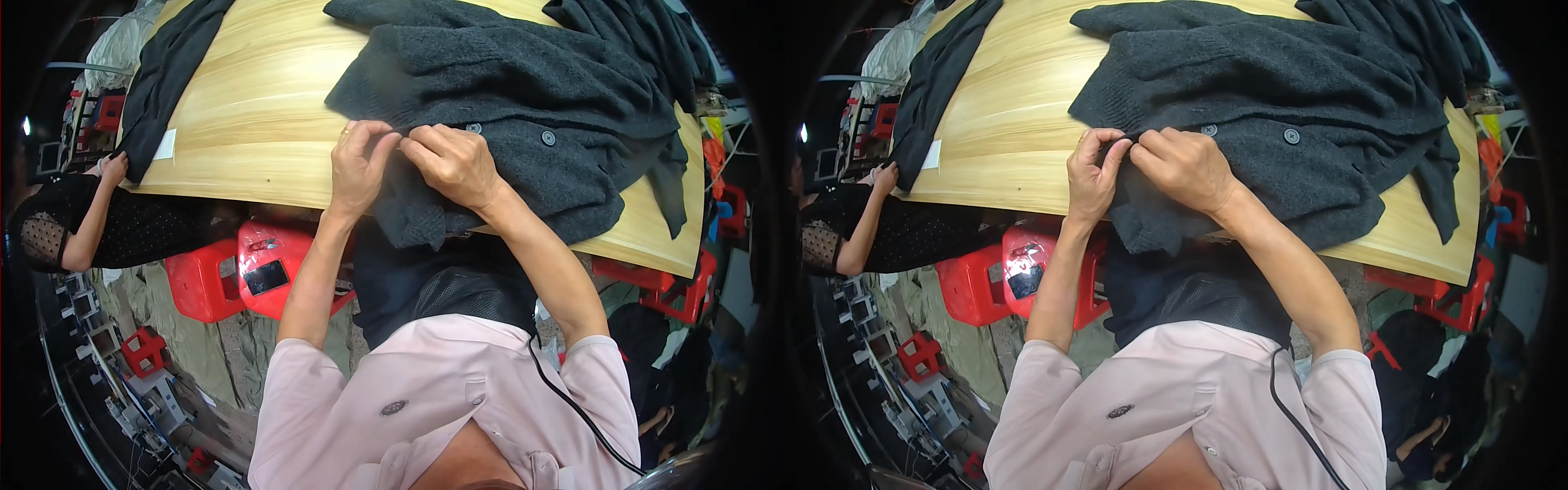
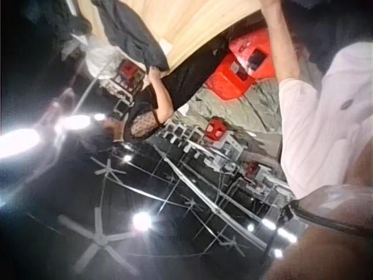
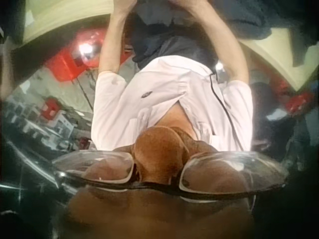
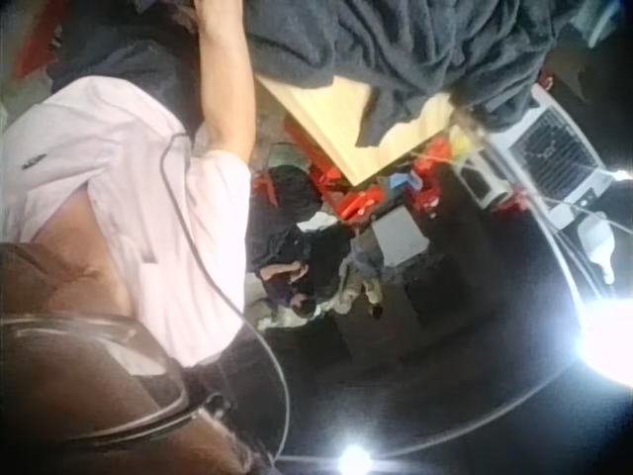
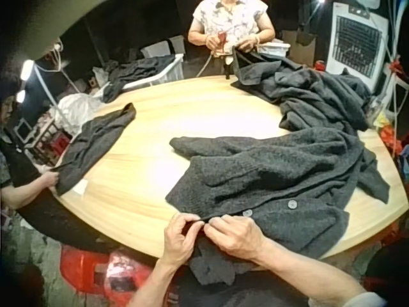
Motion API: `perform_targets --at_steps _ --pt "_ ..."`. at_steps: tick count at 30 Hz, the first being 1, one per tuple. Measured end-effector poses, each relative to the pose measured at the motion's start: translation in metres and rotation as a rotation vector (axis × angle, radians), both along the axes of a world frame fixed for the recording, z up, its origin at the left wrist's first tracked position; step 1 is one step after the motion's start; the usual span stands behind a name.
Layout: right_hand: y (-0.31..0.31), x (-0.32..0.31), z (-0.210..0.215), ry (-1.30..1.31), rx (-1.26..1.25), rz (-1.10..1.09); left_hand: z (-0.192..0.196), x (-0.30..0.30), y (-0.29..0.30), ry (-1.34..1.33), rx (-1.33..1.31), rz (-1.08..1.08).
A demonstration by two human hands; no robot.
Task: The recorder is buttoning a series of dark grey knitted sweaters on a wooden table.
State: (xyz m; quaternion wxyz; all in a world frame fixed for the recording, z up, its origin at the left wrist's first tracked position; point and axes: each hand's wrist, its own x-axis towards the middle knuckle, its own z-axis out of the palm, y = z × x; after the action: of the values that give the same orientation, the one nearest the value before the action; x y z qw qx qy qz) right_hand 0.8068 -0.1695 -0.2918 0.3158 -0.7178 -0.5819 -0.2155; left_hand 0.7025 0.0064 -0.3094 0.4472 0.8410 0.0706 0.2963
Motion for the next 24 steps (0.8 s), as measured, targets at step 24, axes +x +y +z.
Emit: perform_targets --at_steps 24 --pt "0.012 -0.004 -0.004 0.322 0.091 -0.075 0.001 -0.001 0.002 -0.117 -0.013 -0.104"
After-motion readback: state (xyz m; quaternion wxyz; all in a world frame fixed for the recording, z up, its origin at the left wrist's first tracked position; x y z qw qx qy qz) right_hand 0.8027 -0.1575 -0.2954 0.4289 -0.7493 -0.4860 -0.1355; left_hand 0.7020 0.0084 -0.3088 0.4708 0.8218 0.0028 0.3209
